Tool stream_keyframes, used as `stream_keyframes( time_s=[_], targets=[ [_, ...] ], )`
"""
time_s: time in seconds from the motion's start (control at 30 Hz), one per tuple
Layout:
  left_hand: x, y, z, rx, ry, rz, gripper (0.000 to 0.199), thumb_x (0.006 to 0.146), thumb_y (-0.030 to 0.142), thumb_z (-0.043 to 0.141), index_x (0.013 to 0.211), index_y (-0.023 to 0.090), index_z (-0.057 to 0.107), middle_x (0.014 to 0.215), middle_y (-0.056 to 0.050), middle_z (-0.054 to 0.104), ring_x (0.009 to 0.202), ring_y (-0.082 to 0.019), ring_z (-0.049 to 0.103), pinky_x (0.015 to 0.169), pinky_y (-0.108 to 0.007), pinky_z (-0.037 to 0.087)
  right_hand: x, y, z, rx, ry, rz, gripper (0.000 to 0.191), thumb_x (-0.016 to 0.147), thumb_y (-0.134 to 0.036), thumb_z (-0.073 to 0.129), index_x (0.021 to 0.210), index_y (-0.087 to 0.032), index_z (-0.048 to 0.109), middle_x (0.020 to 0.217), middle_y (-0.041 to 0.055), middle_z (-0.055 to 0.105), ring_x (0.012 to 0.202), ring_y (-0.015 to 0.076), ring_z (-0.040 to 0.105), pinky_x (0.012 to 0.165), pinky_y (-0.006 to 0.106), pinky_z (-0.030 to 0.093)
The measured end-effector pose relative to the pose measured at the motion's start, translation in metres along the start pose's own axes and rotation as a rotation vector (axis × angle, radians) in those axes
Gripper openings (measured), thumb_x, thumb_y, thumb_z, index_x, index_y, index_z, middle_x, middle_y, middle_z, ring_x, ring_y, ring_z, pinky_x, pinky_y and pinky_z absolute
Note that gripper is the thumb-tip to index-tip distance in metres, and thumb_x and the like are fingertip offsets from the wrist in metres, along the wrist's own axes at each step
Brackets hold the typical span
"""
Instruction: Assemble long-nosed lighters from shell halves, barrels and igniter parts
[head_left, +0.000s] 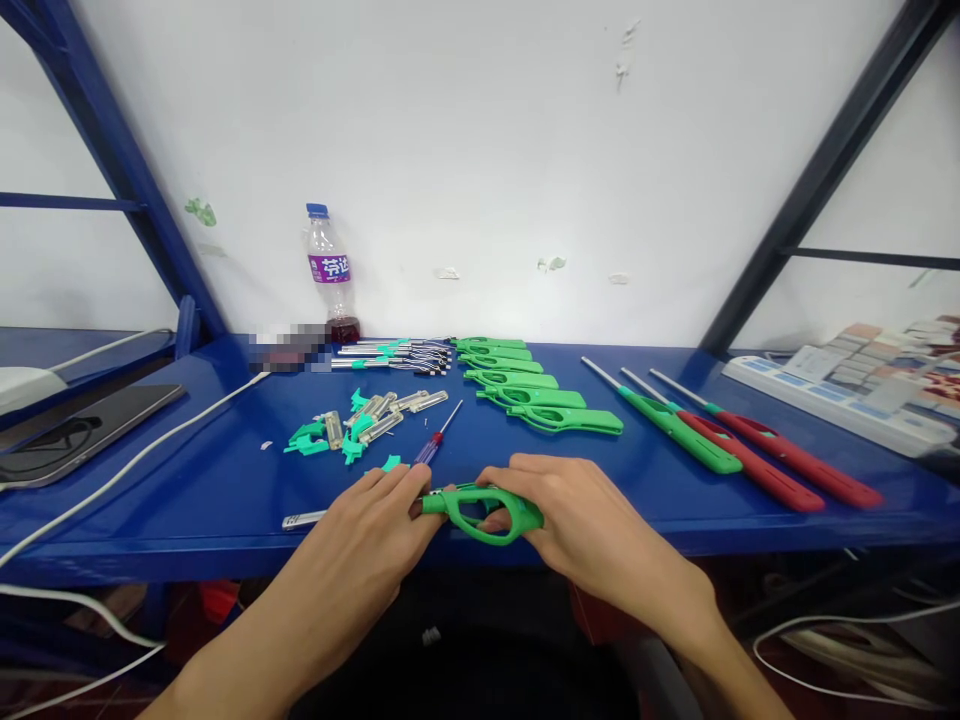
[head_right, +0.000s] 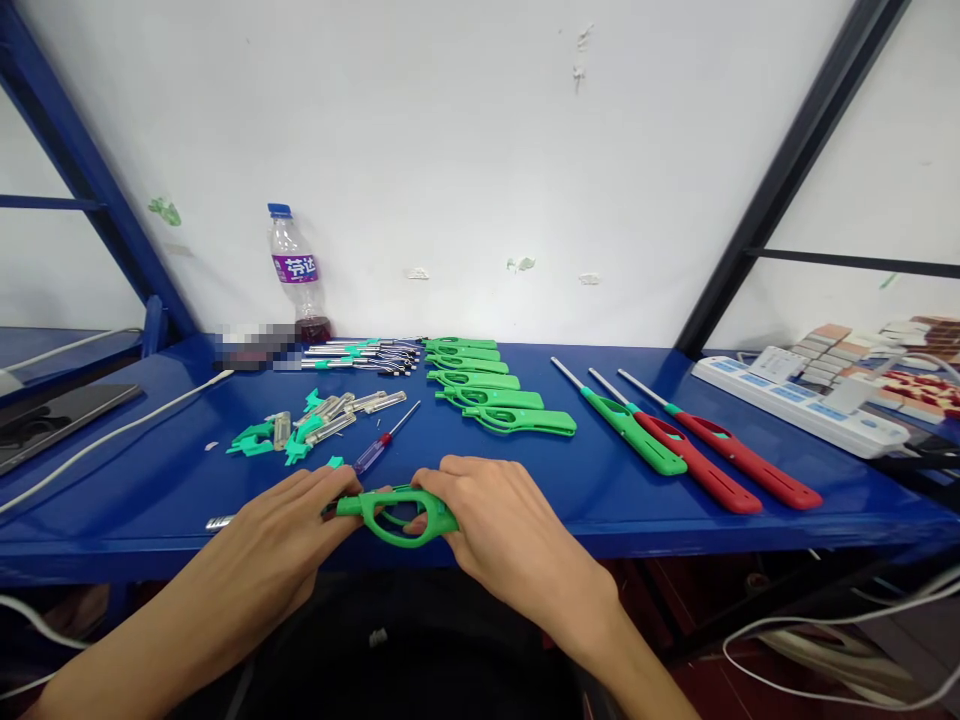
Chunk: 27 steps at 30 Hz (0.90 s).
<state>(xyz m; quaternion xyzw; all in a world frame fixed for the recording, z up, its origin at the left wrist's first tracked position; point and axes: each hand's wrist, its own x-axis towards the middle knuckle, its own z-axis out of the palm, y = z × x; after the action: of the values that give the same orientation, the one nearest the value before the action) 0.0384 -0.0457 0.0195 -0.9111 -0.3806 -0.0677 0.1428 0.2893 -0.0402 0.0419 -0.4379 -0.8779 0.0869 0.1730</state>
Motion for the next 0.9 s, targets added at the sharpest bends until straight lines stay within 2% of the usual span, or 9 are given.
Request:
stream_keyframes(
  time_s=[0.13,0.27,0.37,0.5,0.57,0.63,0.7,0.77,0.9],
  targets=[
    [-0.003,-0.002,0.005,-0.029,0.032,-0.005,0.054,0.063,-0.009,0.052,0.106,0.022,0.061,0.114,-0.009,0.060,0.102,-0.030,0.063,0.086,-0.046,0.055,0.000,0.000,-0.001,-0.006,-0.032,0.013,0.038,0.089,-0.002,0.063,0.116,-0.027,0.069,0.102,0.0000,0.074,0.093,0.0224,0.071,0.076,0.029,0.040],
    [-0.006,-0.003,0.013,-0.029,0.093,0.002,0.056,0.063,-0.009,0.053,0.109,0.023,0.060,0.128,-0.011,0.060,0.119,-0.034,0.061,0.100,-0.052,0.053,-0.002,-0.001,0.001,-0.004,-0.039,0.031,0.037,0.094,-0.009,0.065,0.126,-0.028,0.065,0.115,0.0004,0.076,0.103,0.0257,0.072,0.078,0.031,0.040],
    [-0.006,-0.003,0.015,-0.011,0.105,0.003,0.062,0.064,-0.008,0.052,0.118,0.023,0.059,0.135,-0.012,0.059,0.126,-0.036,0.059,0.106,-0.055,0.050,-0.004,-0.003,0.002,-0.016,-0.040,0.053,0.031,0.097,-0.016,0.066,0.125,-0.029,0.064,0.109,-0.0004,0.078,0.097,0.0269,0.072,0.073,0.032,0.037],
    [-0.005,-0.004,0.012,-0.012,0.094,0.005,0.068,0.067,-0.009,0.048,0.126,0.023,0.057,0.131,-0.012,0.061,0.122,-0.034,0.062,0.104,-0.054,0.053,-0.003,-0.004,0.003,-0.024,-0.029,0.076,0.028,0.099,-0.020,0.067,0.125,-0.030,0.065,0.099,0.0001,0.078,0.090,0.0264,0.071,0.070,0.032,0.034],
    [-0.004,-0.004,0.010,-0.011,0.106,0.014,0.073,0.068,-0.010,0.046,0.133,0.023,0.055,0.130,-0.013,0.062,0.120,-0.033,0.063,0.102,-0.053,0.054,-0.001,-0.003,0.001,0.001,-0.018,0.080,0.021,0.100,-0.022,0.068,0.119,-0.030,0.068,0.096,-0.0008,0.077,0.087,0.0248,0.071,0.069,0.031,0.034],
    [-0.004,-0.004,0.011,-0.009,0.108,0.014,0.077,0.069,-0.011,0.045,0.138,0.023,0.053,0.129,-0.013,0.062,0.117,-0.033,0.064,0.100,-0.052,0.055,-0.001,-0.002,-0.002,0.059,0.008,0.082,0.013,0.098,-0.034,0.073,0.110,-0.031,0.070,0.090,-0.0029,0.076,0.082,0.0227,0.070,0.068,0.030,0.036],
    [-0.004,-0.004,0.013,-0.005,0.092,0.012,0.080,0.069,-0.011,0.045,0.141,0.023,0.052,0.129,-0.013,0.062,0.115,-0.032,0.064,0.098,-0.051,0.056,-0.003,-0.001,-0.008,0.121,0.059,0.111,0.030,0.092,-0.052,0.078,0.110,-0.031,0.068,0.083,-0.0047,0.072,0.077,0.0215,0.068,0.067,0.028,0.038],
    [-0.003,-0.003,0.015,-0.002,0.071,0.014,0.082,0.069,-0.011,0.045,0.145,0.022,0.050,0.129,-0.012,0.062,0.116,-0.032,0.063,0.099,-0.050,0.055,-0.007,0.002,-0.014,0.159,0.131,0.166,0.047,0.088,-0.062,0.078,0.119,-0.031,0.062,0.078,-0.0052,0.067,0.072,0.0213,0.064,0.064,0.028,0.039],
    [-0.002,-0.002,0.015,-0.030,0.079,0.016,0.089,0.070,-0.013,0.042,0.151,0.026,0.048,0.129,-0.010,0.062,0.118,-0.030,0.063,0.102,-0.049,0.052,-0.013,0.011,-0.019,0.189,0.204,0.174,0.041,0.104,-0.058,0.055,0.125,-0.025,0.047,0.089,0.0011,0.069,0.072,0.0218,0.063,0.065,0.030,0.044]
  ],
)
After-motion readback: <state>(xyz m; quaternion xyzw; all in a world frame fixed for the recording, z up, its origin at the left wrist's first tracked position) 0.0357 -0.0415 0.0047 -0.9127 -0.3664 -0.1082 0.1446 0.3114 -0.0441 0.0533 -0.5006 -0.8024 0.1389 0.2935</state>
